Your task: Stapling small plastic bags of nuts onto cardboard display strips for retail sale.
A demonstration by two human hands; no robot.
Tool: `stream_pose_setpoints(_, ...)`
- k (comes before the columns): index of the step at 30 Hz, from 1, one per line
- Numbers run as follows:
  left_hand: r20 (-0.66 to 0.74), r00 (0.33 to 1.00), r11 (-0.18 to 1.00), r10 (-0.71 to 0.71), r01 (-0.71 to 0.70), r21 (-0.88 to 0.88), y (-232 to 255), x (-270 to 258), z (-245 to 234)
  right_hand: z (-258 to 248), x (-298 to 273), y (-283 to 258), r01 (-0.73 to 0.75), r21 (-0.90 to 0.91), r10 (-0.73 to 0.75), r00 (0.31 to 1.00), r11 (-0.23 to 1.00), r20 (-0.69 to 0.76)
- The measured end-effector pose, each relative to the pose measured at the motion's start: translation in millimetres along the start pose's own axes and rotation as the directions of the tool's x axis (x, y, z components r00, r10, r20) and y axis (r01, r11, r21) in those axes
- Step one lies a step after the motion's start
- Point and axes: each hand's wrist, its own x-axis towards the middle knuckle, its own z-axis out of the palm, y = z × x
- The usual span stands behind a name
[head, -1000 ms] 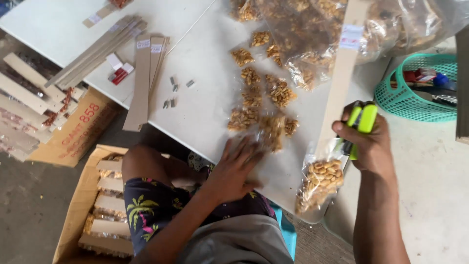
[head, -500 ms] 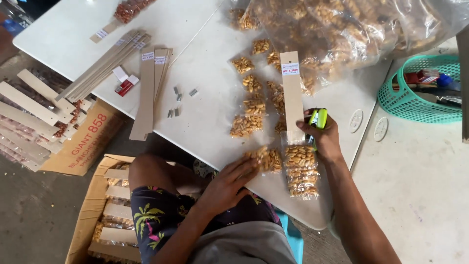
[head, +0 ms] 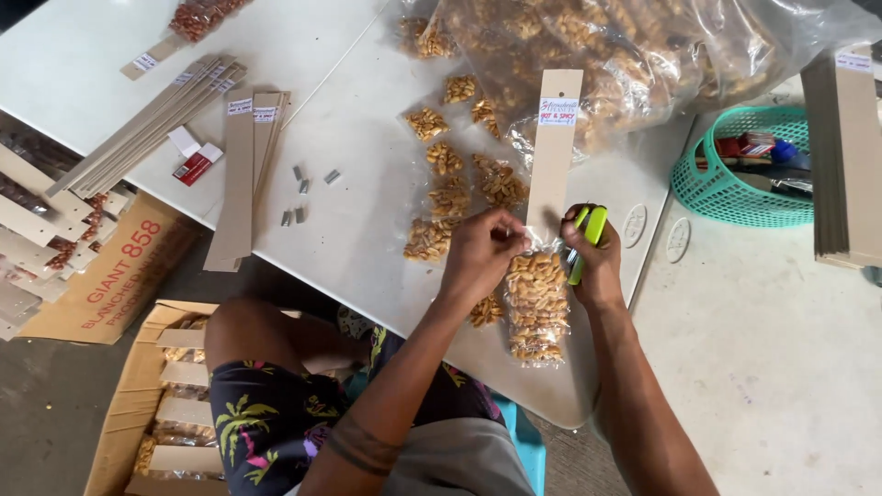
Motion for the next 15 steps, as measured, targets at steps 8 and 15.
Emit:
stream_pose_setpoints(8,-0.058,0.994,0.989,-0.092,0.098,0.112,5.1,3.6,15.8,-10.2,8.2,7.4,0.002,0.048,-0.003,1.0,0.999,0.015)
stream_pose_setpoints(15,-0.011,0.996,0.994,-0.089,0.089,0.062,4.9,1.8,14.5,1.7,3.4,0.4,-0.032,0.016,0.033,0.997,0.999,-0.064)
